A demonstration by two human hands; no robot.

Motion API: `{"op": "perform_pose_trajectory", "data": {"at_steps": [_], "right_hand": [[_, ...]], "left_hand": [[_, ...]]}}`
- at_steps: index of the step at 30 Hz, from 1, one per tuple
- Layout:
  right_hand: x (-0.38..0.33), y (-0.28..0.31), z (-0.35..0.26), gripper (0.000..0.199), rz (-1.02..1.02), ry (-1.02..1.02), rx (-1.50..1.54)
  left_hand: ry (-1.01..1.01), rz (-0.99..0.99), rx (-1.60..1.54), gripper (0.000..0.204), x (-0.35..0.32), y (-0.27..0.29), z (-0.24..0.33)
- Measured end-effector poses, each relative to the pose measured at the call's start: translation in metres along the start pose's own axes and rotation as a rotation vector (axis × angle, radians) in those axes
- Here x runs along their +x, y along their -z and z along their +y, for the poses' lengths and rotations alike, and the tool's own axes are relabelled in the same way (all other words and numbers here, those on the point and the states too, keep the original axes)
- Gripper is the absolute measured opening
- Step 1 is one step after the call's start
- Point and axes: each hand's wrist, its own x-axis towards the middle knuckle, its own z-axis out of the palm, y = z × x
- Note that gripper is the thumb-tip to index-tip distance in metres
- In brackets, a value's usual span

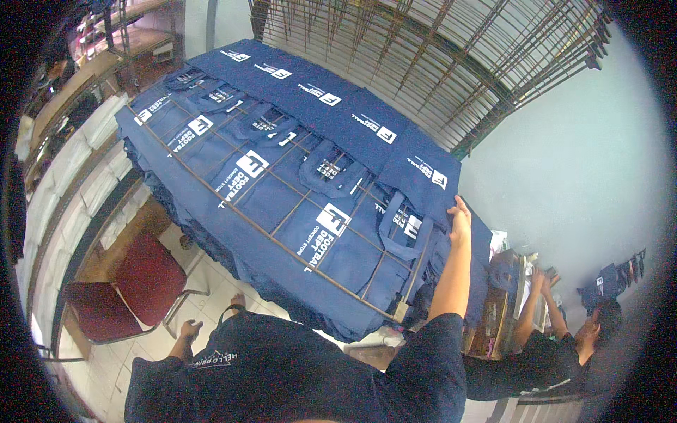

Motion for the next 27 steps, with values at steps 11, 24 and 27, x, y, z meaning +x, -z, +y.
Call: {"op": "perform_pose_trajectory", "data": {"at_steps": [11, 24, 27], "right_hand": [[0.001, -0.023, -0.020, 0.058, 0.012, -0.037, -0.004], [-0.013, -0.038, -0.029, 0.063, 0.038, -0.024, -0.040], [-0.012, -0.032, -0.028, 0.064, 0.046, -0.022, -0.105]], "left_hand": [[0.055, -0.012, -0.049, 0.067, 0.003, -0.025, -0.038], [0.012, 0.005, -0.060, 0.066, 0.001, -0.012, -0.005], [-0.005, -0.031, -0.065, 0.070, 0.014, -0.015, -0.016]]}}
